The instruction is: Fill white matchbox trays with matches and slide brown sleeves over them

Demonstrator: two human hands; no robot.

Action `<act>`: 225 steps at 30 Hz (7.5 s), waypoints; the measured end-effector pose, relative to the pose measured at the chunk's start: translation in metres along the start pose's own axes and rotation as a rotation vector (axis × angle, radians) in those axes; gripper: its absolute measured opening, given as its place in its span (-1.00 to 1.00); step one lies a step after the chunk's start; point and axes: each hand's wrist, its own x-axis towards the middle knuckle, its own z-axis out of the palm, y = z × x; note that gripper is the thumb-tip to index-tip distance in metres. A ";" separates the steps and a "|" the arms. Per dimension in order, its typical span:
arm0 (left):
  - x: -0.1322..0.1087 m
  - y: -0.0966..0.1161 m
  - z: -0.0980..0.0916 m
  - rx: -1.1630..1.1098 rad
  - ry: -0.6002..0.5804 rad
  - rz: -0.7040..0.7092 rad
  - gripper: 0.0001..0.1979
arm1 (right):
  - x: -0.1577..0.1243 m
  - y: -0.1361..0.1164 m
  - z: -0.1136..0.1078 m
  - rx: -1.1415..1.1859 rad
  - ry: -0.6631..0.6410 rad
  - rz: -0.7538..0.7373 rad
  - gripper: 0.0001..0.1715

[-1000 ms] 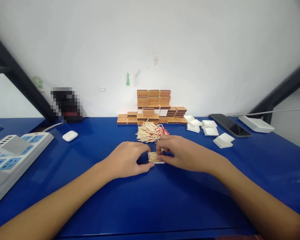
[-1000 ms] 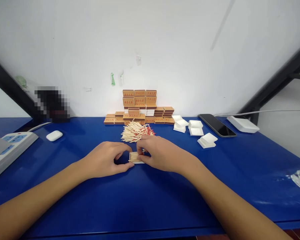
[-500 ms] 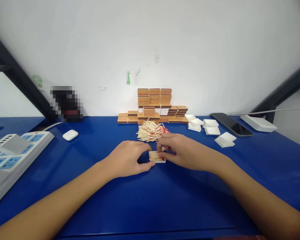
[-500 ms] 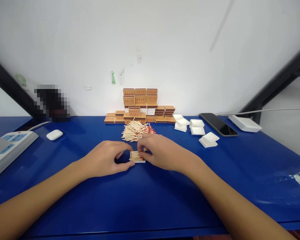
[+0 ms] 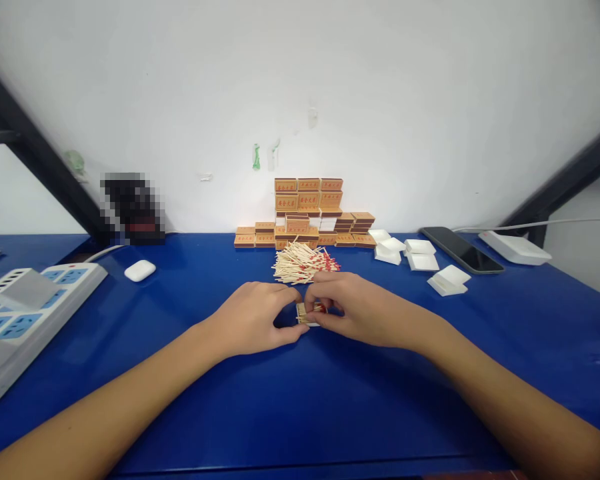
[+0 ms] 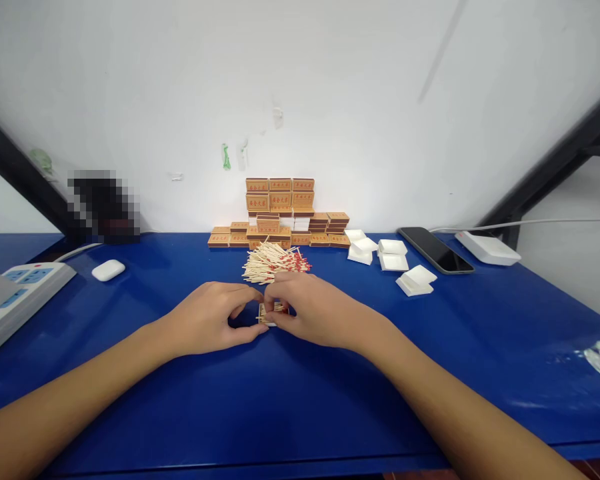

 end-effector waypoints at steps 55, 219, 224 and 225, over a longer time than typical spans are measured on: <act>-0.002 0.003 -0.002 -0.015 0.015 0.026 -0.71 | -0.001 0.034 -0.016 -0.074 0.022 0.158 -0.80; -0.002 0.004 -0.003 0.033 -0.035 0.034 -0.75 | -0.002 0.004 0.004 -0.108 0.003 0.082 -0.84; -0.002 0.003 -0.003 0.019 -0.032 0.037 -0.75 | -0.001 0.004 0.006 -0.153 0.009 0.099 -0.81; -0.002 0.003 -0.003 0.015 -0.032 0.036 -0.74 | -0.001 0.004 0.006 -0.154 0.011 0.097 -0.80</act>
